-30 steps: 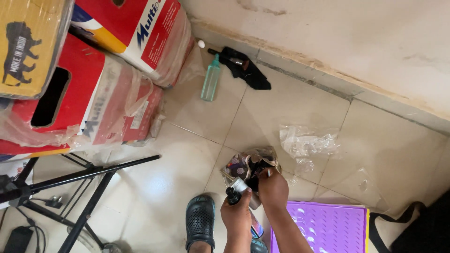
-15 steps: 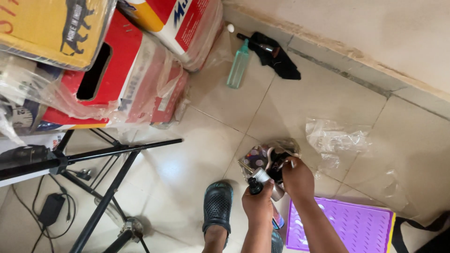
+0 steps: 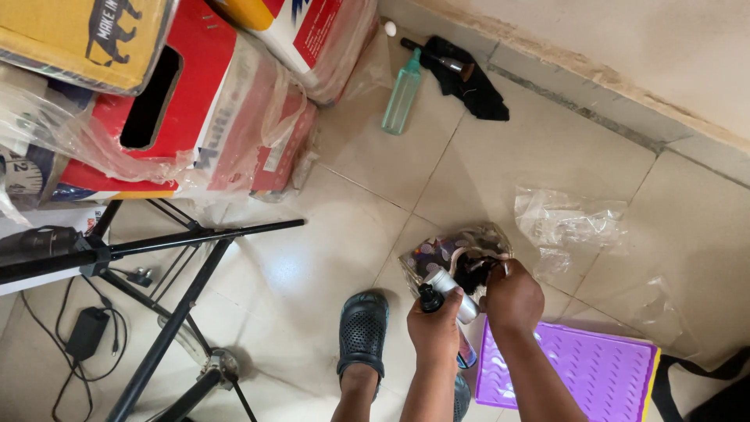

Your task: The person gathers hair styling tools and accessories from the floor, including a curling iron, combs, and bottles, then places them into a small patterned bag. The person also picks up a spray bottle and a makeup brush before closing the bag.

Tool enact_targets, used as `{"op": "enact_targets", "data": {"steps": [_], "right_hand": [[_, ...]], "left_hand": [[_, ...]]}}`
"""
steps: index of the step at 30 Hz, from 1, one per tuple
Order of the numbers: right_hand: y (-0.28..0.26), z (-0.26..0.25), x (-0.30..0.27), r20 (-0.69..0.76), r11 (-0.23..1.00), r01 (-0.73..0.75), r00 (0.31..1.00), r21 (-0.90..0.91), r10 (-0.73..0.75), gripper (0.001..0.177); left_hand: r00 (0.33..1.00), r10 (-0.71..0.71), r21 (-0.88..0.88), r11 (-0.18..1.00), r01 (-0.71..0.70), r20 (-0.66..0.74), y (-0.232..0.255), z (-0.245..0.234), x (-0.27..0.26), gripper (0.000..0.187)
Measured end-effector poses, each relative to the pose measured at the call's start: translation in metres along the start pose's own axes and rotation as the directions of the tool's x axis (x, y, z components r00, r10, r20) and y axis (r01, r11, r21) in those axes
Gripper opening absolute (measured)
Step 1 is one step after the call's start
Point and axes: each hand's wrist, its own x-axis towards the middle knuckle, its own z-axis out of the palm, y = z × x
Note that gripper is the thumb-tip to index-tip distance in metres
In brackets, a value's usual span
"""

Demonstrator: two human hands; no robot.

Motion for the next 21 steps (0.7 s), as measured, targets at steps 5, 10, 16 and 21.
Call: {"op": "enact_targets", "data": {"steps": [5, 10, 16, 21], "right_hand": [[0.020, 0.029, 0.013, -0.139, 0.910, 0.412, 0.904, 0.038, -0.404, 0.024], [0.038, 0.045, 0.033, 0.139, 0.941, 0.216, 0.956, 0.262, -0.258, 0.019], [0.030, -0.003, 0.061, 0.228, 0.619, -0.207, 0.973, 0.758, 0.047, 0.019], [0.030, -0.049, 0.061, 0.053, 0.464, -0.022, 0.997, 0.885, -0.053, 0.035]], "left_hand": [[0.999, 0.019, -0.009, 1.000, -0.019, -0.030, -0.008, 0.001, 0.004, 0.023], [0.993, 0.051, -0.046, 0.997, -0.056, -0.104, -0.012, 0.003, 0.008, 0.024], [0.987, 0.045, -0.094, 0.995, -0.031, 0.152, -0.010, 0.009, 0.004, 0.032], [0.955, -0.098, -0.061, 0.991, 0.119, 0.281, -0.007, 0.014, 0.002, 0.044]]}}
